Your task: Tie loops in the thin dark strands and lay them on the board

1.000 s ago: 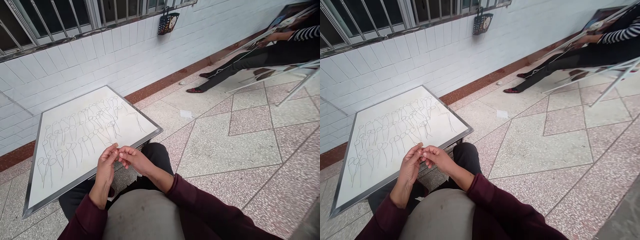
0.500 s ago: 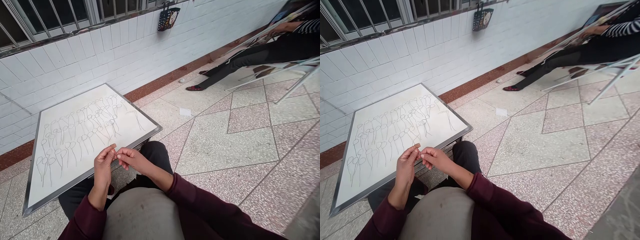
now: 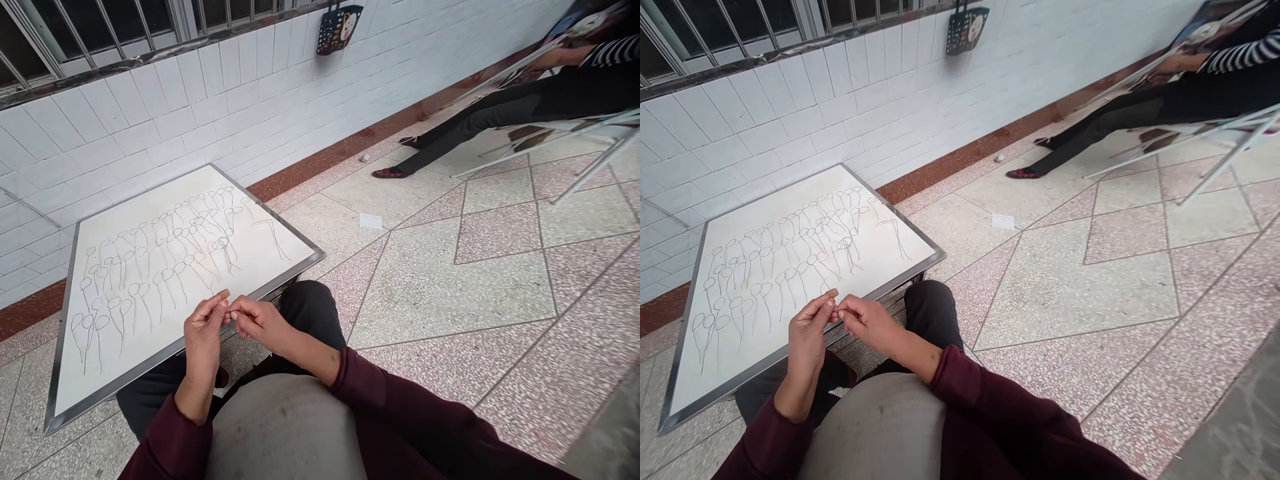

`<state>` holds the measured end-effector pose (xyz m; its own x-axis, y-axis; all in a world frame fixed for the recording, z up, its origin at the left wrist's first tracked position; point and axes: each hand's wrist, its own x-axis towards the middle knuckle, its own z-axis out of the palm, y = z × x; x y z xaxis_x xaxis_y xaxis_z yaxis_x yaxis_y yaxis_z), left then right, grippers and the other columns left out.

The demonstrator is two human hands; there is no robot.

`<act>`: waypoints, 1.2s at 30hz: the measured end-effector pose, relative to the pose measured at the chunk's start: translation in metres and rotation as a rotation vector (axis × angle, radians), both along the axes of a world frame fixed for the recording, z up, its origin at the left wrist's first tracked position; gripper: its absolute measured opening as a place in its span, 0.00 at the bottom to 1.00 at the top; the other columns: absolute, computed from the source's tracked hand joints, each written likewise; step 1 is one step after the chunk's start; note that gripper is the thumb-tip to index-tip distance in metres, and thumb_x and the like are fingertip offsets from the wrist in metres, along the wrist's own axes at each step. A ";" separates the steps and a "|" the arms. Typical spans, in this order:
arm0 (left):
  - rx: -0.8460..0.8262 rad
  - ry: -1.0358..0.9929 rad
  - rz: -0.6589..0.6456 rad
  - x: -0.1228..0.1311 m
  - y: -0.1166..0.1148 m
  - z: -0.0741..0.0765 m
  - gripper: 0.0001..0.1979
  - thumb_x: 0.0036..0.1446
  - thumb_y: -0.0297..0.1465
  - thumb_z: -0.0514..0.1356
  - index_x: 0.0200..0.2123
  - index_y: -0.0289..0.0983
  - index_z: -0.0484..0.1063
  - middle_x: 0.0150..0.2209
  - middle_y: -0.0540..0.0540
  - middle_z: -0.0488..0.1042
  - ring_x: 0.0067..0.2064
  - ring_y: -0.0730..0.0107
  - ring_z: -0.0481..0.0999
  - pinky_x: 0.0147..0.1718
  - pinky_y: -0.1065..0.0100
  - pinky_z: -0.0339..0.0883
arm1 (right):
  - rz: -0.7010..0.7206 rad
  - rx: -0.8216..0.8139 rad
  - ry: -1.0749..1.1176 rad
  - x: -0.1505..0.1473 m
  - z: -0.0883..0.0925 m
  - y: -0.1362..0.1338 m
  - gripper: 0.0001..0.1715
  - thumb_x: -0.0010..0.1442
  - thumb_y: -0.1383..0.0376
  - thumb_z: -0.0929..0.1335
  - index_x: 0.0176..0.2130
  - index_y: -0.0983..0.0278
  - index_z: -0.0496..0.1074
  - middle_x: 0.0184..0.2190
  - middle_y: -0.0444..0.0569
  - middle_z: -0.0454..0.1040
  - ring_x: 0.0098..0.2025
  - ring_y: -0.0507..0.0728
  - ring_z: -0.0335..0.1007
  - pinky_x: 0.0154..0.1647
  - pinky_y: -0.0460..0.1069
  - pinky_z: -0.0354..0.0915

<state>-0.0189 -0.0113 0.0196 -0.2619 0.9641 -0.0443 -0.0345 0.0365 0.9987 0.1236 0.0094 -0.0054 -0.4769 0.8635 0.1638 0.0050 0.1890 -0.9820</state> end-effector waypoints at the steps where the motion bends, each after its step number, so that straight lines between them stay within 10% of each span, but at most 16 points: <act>1: -0.005 -0.003 -0.001 0.000 0.000 0.000 0.16 0.51 0.38 0.66 0.42 0.38 0.80 0.40 0.44 0.78 0.30 0.74 0.70 0.35 0.68 0.67 | 0.007 -0.018 0.013 0.000 0.000 0.000 0.07 0.65 0.62 0.62 0.36 0.62 0.67 0.22 0.39 0.66 0.24 0.48 0.64 0.27 0.43 0.64; 36: -0.044 -0.176 0.080 -0.001 -0.001 -0.001 0.14 0.46 0.37 0.69 0.36 0.36 0.81 0.45 0.41 0.78 0.32 0.74 0.73 0.32 0.68 0.69 | 0.014 -0.068 -0.002 -0.001 -0.008 -0.001 0.14 0.67 0.56 0.61 0.36 0.62 0.67 0.20 0.38 0.64 0.22 0.48 0.60 0.24 0.43 0.59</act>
<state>-0.0197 -0.0123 0.0189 -0.3220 0.9366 -0.1383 -0.2133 0.0705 0.9744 0.1224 0.0088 -0.0137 -0.4892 0.8659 0.1046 0.0044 0.1223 -0.9925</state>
